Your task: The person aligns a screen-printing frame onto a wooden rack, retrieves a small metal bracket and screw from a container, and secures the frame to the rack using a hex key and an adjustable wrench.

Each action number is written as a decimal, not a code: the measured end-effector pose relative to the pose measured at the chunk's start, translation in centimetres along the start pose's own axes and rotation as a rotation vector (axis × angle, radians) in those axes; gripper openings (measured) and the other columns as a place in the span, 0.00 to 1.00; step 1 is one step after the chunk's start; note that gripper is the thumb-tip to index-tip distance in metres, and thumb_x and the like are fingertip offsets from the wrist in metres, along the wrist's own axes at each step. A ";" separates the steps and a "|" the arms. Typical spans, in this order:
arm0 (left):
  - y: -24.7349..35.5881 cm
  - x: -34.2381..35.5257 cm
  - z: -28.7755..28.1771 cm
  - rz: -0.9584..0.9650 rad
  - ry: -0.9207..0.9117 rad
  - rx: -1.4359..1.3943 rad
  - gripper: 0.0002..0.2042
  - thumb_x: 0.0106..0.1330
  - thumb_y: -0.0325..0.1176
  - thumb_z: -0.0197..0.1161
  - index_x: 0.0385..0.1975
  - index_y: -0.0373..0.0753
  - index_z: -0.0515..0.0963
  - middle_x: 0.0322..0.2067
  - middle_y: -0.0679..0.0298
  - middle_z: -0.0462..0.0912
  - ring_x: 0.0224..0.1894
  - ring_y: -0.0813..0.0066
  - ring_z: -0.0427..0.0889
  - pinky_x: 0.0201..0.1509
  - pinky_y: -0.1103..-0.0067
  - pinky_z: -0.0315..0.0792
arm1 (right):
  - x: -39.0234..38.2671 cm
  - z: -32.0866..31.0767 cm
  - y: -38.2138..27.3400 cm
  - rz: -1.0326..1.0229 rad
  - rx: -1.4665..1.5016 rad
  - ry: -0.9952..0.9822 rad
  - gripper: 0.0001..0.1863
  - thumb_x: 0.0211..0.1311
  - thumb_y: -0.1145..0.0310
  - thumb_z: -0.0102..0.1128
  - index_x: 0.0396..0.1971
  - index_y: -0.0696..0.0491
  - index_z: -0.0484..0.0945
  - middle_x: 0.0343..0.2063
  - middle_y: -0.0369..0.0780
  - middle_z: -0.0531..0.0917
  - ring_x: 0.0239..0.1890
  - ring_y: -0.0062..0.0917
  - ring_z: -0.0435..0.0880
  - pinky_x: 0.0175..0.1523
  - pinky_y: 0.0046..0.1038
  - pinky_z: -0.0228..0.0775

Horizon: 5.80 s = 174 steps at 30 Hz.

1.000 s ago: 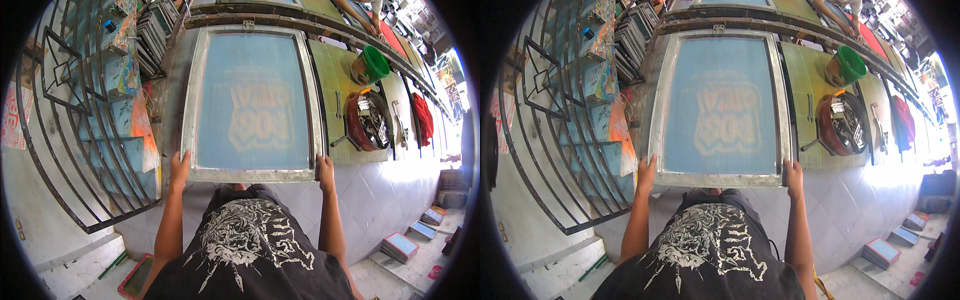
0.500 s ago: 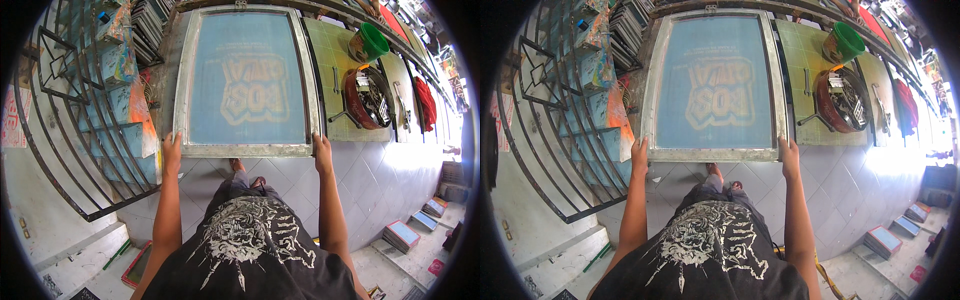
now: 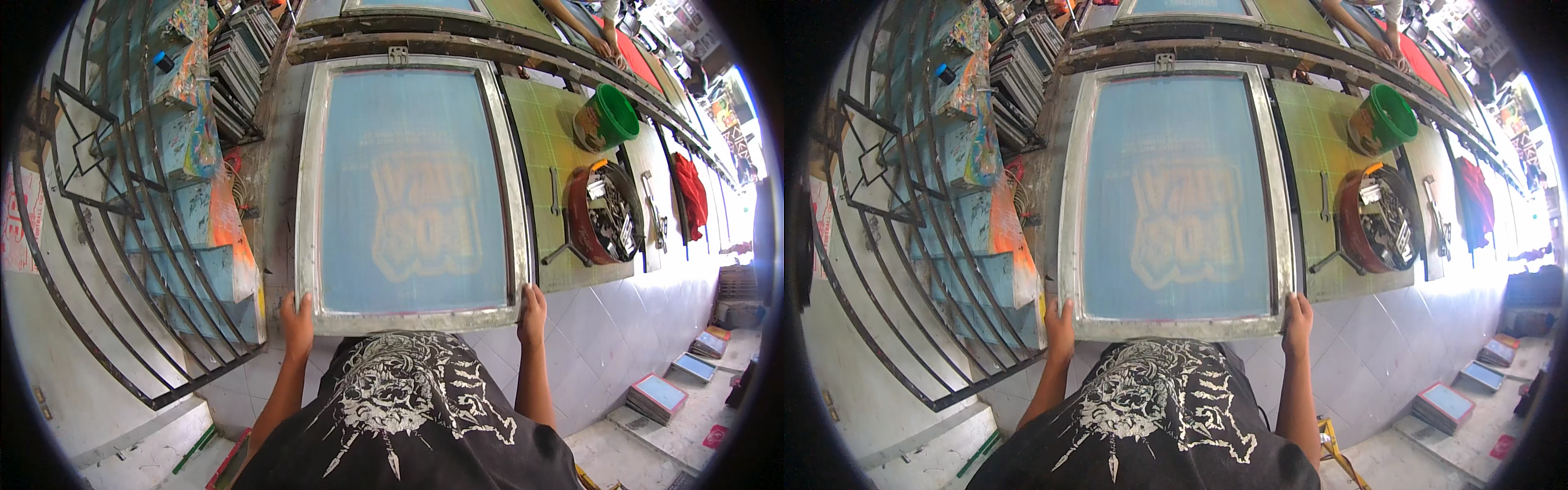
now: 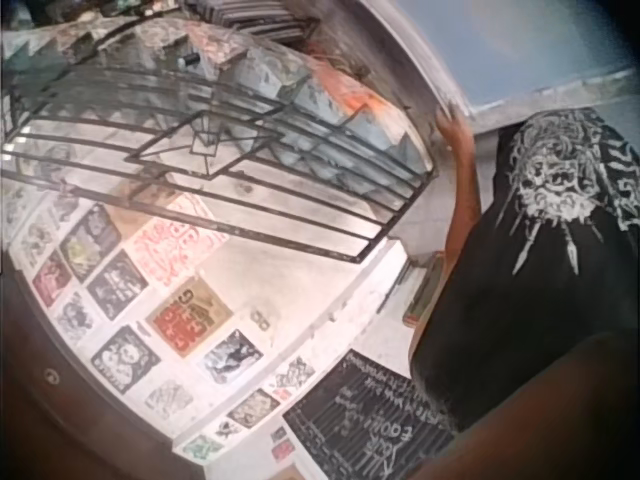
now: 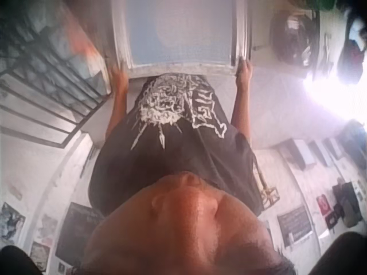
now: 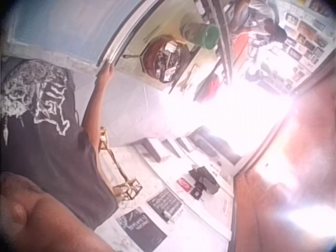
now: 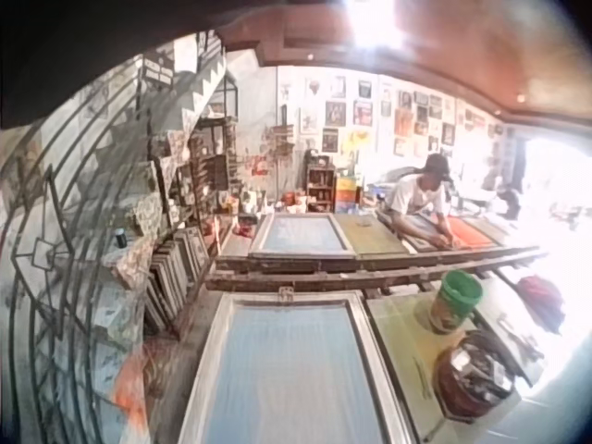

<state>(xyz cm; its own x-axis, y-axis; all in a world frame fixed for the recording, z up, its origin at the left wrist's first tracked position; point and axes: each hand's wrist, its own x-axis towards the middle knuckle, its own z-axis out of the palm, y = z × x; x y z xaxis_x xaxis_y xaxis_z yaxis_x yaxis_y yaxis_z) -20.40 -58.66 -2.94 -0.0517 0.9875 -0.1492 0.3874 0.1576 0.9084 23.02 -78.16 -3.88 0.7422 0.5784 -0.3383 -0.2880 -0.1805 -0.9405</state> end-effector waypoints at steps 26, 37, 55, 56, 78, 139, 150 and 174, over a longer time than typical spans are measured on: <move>-1.8 3.6 -2.7 -0.173 -0.333 -0.104 0.24 0.73 0.42 0.56 0.57 0.26 0.69 0.50 0.53 0.78 0.50 0.62 0.76 0.58 0.71 0.68 | 1.2 0.3 -1.2 0.008 -0.548 0.076 0.22 0.67 0.53 0.56 0.43 0.59 0.80 0.30 0.48 0.83 0.36 0.32 0.82 0.43 0.34 0.72; 1.1 3.3 -0.8 -0.104 -0.268 0.162 0.38 0.71 0.53 0.55 0.63 0.19 0.60 0.62 0.43 0.68 0.65 0.54 0.68 0.67 0.69 0.61 | -0.1 1.8 -3.4 -0.120 -0.693 0.052 0.30 0.64 0.44 0.54 0.36 0.63 0.77 0.36 0.61 0.81 0.44 0.57 0.80 0.51 0.48 0.69; -4.2 7.0 -0.9 0.082 -0.102 0.423 0.33 0.71 0.53 0.54 0.58 0.23 0.70 0.51 0.47 0.79 0.54 0.58 0.78 0.58 0.70 0.69 | 0.5 -0.3 -0.4 -0.092 -0.340 -0.206 0.28 0.64 0.51 0.58 0.46 0.64 0.77 0.39 0.56 0.83 0.44 0.45 0.83 0.49 0.38 0.73; -3.4 6.5 -0.5 0.098 -0.087 0.440 0.33 0.71 0.54 0.54 0.57 0.23 0.70 0.50 0.46 0.80 0.54 0.57 0.78 0.58 0.69 0.69 | 0.5 -0.2 -0.5 -0.143 -0.381 -0.176 0.27 0.65 0.51 0.58 0.45 0.64 0.77 0.38 0.56 0.83 0.43 0.45 0.84 0.49 0.38 0.73; 0.1 4.1 0.3 -0.016 -0.169 0.229 0.28 0.67 0.52 0.61 0.48 0.25 0.76 0.45 0.42 0.82 0.49 0.50 0.81 0.52 0.66 0.72 | 2.2 -0.5 0.3 -0.065 -0.307 -0.071 0.23 0.67 0.53 0.58 0.34 0.63 0.80 0.26 0.34 0.78 0.28 0.20 0.72 0.34 0.28 0.66; 0.1 3.8 -0.2 0.095 -0.150 0.302 0.25 0.72 0.48 0.54 0.46 0.24 0.73 0.40 0.39 0.81 0.45 0.43 0.80 0.50 0.62 0.71 | -0.4 -1.6 -0.8 0.014 -0.198 -0.128 0.22 0.73 0.58 0.51 0.53 0.62 0.74 0.42 0.37 0.79 0.46 0.18 0.74 0.53 0.21 0.65; 0.9 3.8 0.3 0.086 -0.120 0.284 0.24 0.74 0.48 0.50 0.48 0.26 0.72 0.36 0.47 0.80 0.40 0.54 0.80 0.48 0.65 0.72 | -1.7 -3.0 1.2 0.037 -0.006 -0.071 0.32 0.76 0.45 0.39 0.63 0.56 0.66 0.49 0.37 0.78 0.45 0.23 0.79 0.50 0.27 0.72; -2.2 -0.5 0.6 -0.192 0.049 -0.350 0.25 0.75 0.49 0.49 0.47 0.28 0.77 0.40 0.61 0.80 0.41 0.75 0.77 0.50 0.78 0.69 | -1.6 1.2 2.3 -0.124 0.192 0.183 0.22 0.76 0.54 0.45 0.35 0.57 0.79 0.30 0.33 0.79 0.32 0.16 0.74 0.40 0.21 0.65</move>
<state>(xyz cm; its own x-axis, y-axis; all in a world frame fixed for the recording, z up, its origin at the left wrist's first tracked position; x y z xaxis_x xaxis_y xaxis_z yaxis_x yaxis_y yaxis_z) -20.63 -59.53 -5.08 -0.1398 0.9377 -0.3181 0.0303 0.3252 0.9452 20.46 -78.53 -5.43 0.8708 0.4304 -0.2375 -0.2842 0.0465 -0.9576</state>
